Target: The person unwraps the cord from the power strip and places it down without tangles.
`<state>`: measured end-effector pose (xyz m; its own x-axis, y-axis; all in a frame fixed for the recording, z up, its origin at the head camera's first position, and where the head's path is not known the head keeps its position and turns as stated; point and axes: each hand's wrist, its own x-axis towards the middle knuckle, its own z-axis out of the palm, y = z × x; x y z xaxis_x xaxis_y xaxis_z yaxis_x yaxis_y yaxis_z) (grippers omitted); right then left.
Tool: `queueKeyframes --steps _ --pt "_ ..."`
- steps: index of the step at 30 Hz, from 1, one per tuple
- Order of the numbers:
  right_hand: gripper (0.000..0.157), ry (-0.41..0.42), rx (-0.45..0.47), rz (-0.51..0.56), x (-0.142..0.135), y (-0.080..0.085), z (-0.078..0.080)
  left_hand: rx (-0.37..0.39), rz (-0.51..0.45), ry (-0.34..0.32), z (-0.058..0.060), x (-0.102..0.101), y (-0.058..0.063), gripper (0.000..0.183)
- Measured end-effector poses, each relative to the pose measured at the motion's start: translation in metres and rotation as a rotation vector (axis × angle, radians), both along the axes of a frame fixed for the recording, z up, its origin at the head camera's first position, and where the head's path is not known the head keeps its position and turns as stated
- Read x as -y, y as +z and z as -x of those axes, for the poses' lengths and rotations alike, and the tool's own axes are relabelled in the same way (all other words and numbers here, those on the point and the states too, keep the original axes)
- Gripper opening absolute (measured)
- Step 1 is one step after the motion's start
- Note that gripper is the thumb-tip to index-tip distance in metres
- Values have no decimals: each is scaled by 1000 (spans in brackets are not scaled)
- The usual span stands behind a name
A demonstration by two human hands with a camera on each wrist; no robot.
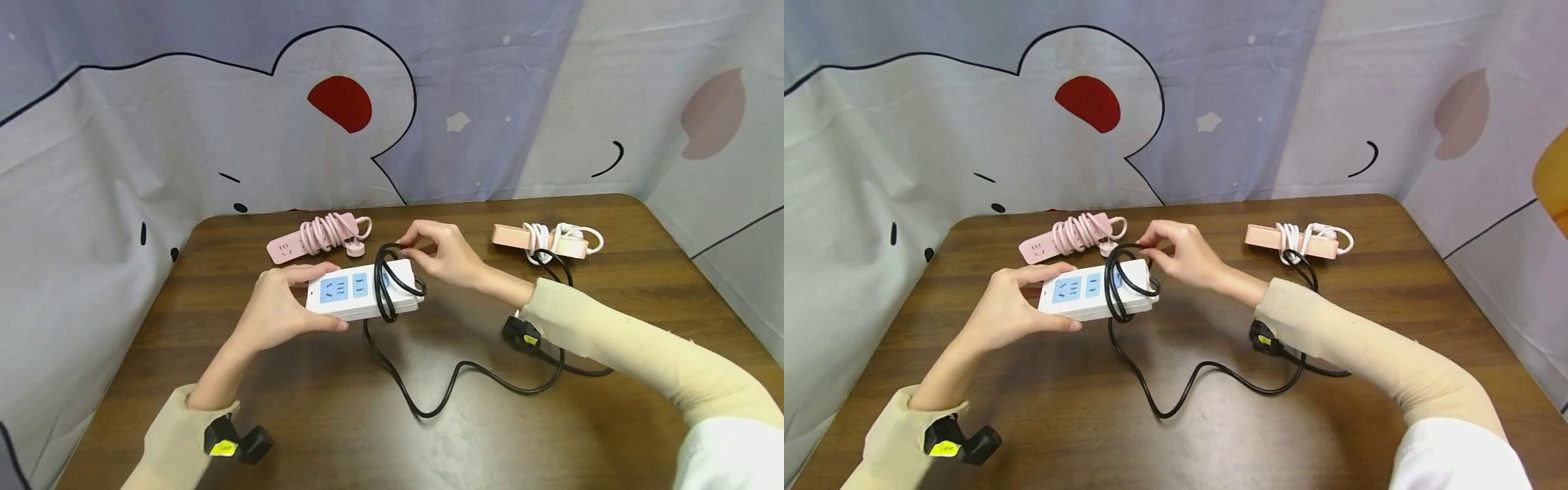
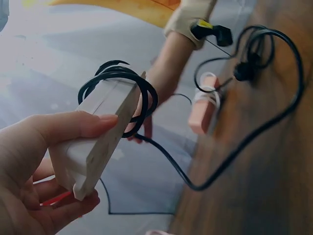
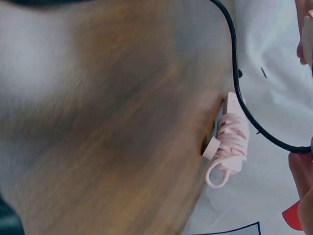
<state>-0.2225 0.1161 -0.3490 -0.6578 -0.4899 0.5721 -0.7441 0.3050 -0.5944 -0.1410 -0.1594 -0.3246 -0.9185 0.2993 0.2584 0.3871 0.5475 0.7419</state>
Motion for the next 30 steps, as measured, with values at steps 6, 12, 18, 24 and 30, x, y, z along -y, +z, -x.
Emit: queueKeyframes --steps 6,12,18,24,30 --pt "11 31 -178 -91 -5 -4 4 -52 84 37 4 0 -19 70" --pt "14 72 -485 -176 -9 -5 8 -130 198 87 9 -2 -37 72" --pt "3 41 -815 -251 -11 -2 3 -159 241 124 14 -2 -45 72" --pt "12 30 -1008 -324 -14 7 -12 -150 194 190 17 3 -45 72" --pt "18 61 -1144 -378 -15 6 -30 -138 146 238 18 7 -39 71"
